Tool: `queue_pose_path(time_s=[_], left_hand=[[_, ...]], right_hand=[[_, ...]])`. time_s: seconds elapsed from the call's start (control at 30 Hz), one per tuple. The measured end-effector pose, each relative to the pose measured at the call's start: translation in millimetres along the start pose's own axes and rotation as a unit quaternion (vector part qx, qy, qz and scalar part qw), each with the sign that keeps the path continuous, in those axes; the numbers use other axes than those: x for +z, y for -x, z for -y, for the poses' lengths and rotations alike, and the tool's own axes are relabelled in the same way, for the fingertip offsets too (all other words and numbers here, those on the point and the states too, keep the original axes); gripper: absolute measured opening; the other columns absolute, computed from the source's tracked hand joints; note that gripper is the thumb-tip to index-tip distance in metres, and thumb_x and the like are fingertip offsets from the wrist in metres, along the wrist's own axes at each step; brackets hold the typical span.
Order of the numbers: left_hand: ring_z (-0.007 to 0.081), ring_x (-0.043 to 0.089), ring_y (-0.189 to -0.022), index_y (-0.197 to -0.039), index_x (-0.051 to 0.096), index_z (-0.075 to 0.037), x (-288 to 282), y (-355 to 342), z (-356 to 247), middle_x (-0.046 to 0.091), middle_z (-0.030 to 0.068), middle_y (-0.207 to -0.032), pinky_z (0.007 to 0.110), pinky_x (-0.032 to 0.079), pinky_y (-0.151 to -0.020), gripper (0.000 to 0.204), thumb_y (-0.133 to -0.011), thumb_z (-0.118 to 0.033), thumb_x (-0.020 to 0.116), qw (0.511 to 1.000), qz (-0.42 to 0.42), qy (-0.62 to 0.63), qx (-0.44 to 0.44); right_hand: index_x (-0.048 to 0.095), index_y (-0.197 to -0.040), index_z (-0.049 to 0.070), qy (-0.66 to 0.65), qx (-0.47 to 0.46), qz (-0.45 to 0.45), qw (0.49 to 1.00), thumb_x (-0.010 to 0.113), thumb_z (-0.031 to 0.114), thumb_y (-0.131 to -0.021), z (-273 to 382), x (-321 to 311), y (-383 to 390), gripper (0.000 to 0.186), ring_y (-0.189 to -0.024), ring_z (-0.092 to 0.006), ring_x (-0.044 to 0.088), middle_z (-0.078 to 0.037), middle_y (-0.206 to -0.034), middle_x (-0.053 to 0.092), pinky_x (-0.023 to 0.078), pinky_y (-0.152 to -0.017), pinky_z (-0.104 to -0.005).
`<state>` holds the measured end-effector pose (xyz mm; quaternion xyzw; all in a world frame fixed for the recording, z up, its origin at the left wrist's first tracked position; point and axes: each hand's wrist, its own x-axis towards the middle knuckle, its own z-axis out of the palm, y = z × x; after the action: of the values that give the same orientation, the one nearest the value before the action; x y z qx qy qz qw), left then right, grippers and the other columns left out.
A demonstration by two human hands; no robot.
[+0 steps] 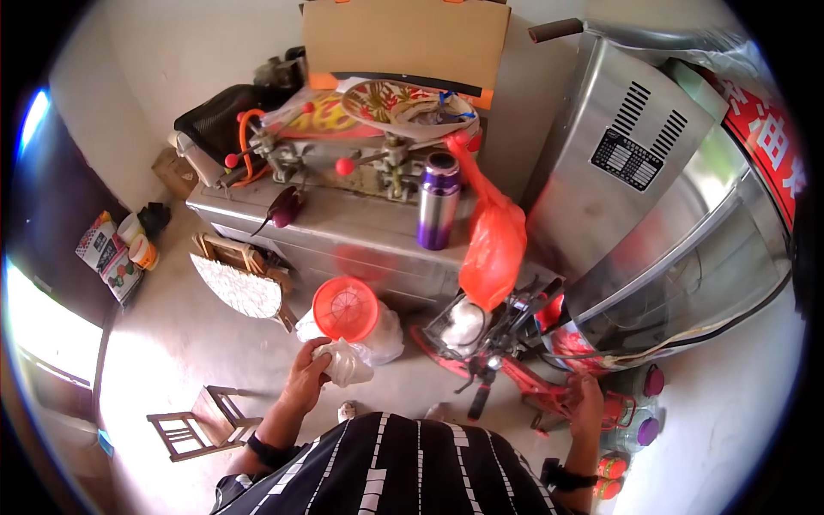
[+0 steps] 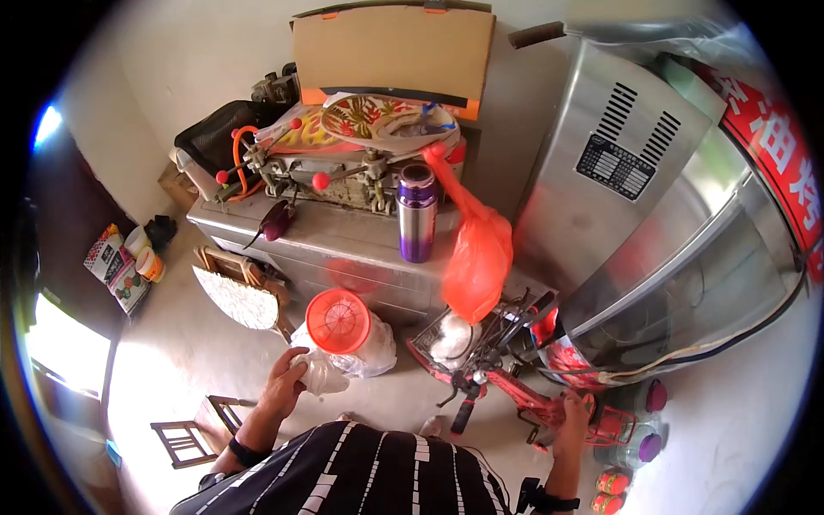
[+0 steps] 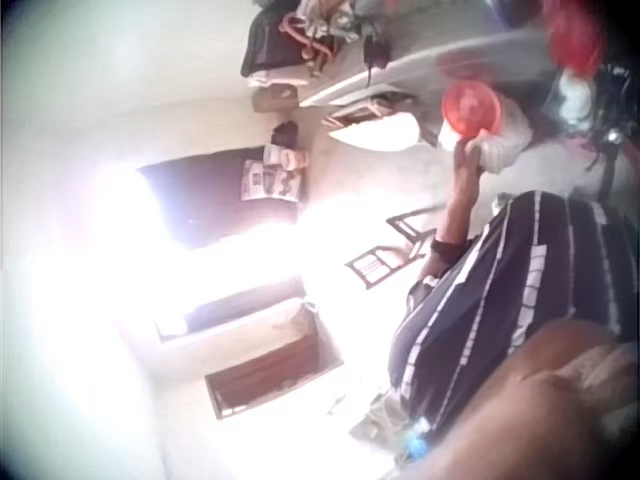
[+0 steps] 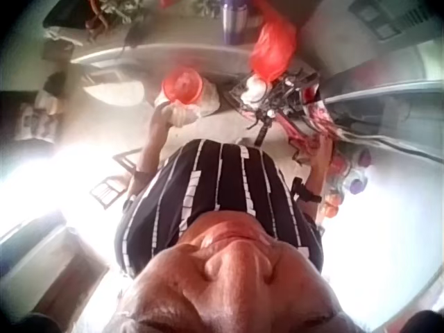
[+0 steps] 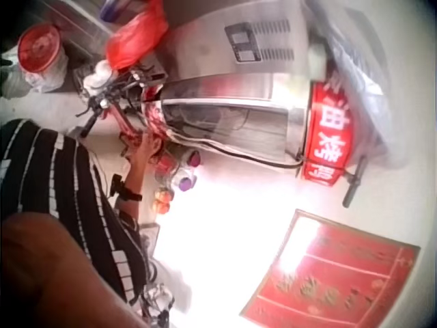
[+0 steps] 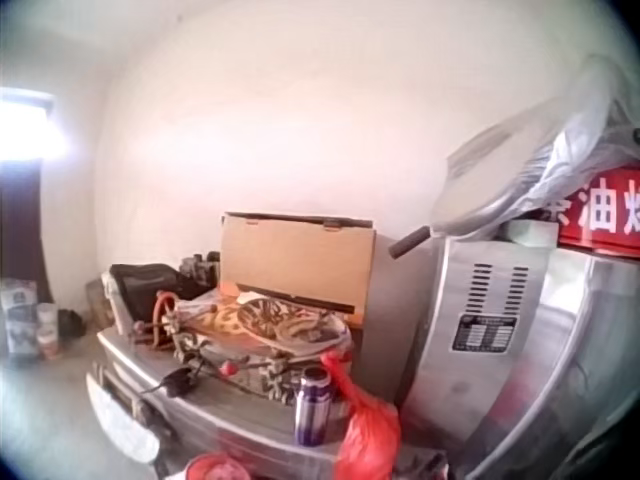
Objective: Repairing a broken wooden stool using adhesive tape.
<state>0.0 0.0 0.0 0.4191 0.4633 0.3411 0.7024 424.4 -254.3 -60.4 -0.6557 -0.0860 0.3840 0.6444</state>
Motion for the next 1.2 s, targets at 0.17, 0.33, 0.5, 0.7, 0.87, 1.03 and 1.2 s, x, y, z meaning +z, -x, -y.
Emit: queue_pose_path(time_s=[0.17,0.33,0.5,0.7,0.87,1.03,1.2], left_hand=[[0.0104,0.055,-0.070,-0.112,0.049,-0.005,-39.2,-21.1,17.0,0.056,0.0055,-0.089,0.025,0.049,-0.057,0.026,-0.090,-0.019,0.050,0.999,-0.017,-0.034,0.020],[0.0068,0.050,-0.063,-0.100,0.055,-0.004,-129.6,-24.6,1.4,0.054,-0.0006,-0.075,0.021,0.042,-0.056,0.022,-0.090,-0.024,0.052,0.995,-0.060,-0.078,0.035],[0.0050,0.045,-0.057,-0.086,0.059,-0.003,-211.0,-14.7,-1.0,0.051,-0.0021,-0.066,0.022,0.037,-0.050,0.023,-0.087,-0.026,0.058,0.963,-0.188,-0.170,0.095],[0.0094,0.050,-0.057,-0.080,0.057,-0.003,-262.3,-19.0,-2.9,0.053,0.0012,-0.066,0.023,0.039,-0.051,0.021,-0.085,-0.024,0.058,0.984,-0.156,-0.071,0.046],[0.0139,0.058,-0.063,-0.089,0.051,-0.004,-243.7,-26.0,-10.1,0.056,0.0054,-0.068,0.025,0.046,-0.056,0.014,-0.084,-0.015,0.060,0.993,-0.105,0.045,0.002],[0.0140,0.058,-0.062,-0.089,0.052,-0.004,-242.3,-28.0,-6.7,0.057,0.0053,-0.069,0.025,0.046,-0.056,0.014,-0.085,-0.015,0.059,0.990,-0.139,0.014,0.026],[0.0133,0.057,-0.059,-0.090,0.052,-0.004,-230.0,-32.8,-10.9,0.058,0.0065,-0.069,0.024,0.045,-0.054,0.014,-0.085,-0.016,0.058,0.977,-0.210,0.017,0.016]], right_hand=[[0.054,-0.110,0.010,0.048,-0.156,-0.178,0.971,0.050,0.027,-0.089,44.2,40.8,48.8,0.028,-0.071,-0.0077,0.053,-0.002,-0.092,0.060,0.042,-0.057,-0.0215],[0.058,-0.076,0.001,0.137,-0.269,-0.088,0.949,0.046,0.022,-0.092,59.9,149.4,104.6,0.028,-0.058,-0.0087,0.051,-0.006,-0.072,0.060,0.041,-0.053,-0.0219],[0.057,-0.084,-0.003,0.250,-0.251,0.046,0.934,0.049,0.015,-0.091,53.7,253.6,107.2,0.021,-0.058,-0.0078,0.051,-0.007,-0.071,0.059,0.040,-0.052,-0.0208],[0.056,-0.102,-0.002,0.275,-0.359,0.107,0.885,0.055,0.003,-0.086,96.4,366.0,71.7,0.017,-0.066,-0.0064,0.053,-0.004,-0.081,0.060,0.043,-0.056,-0.0203],[0.053,-0.112,0.003,0.353,-0.523,0.048,0.774,0.059,0.006,-0.081,157.0,427.8,-12.9,0.032,-0.065,-0.0138,0.056,-0.009,-0.097,0.061,0.046,-0.059,-0.0260],[0.053,-0.114,0.007,0.511,-0.644,-0.069,0.565,0.063,0.016,-0.076,202.7,473.9,-89.5,0.040,-0.077,-0.0274,0.061,-0.015,-0.101,0.060,0.048,-0.067,-0.0382],[0.061,-0.093,0.011,0.671,-0.533,-0.039,0.513,0.062,0.022,-0.076,224.6,490.7,-133.3,0.021,-0.078,-0.0306,0.061,-0.010,-0.086,0.063,0.047,-0.065,-0.0431]])
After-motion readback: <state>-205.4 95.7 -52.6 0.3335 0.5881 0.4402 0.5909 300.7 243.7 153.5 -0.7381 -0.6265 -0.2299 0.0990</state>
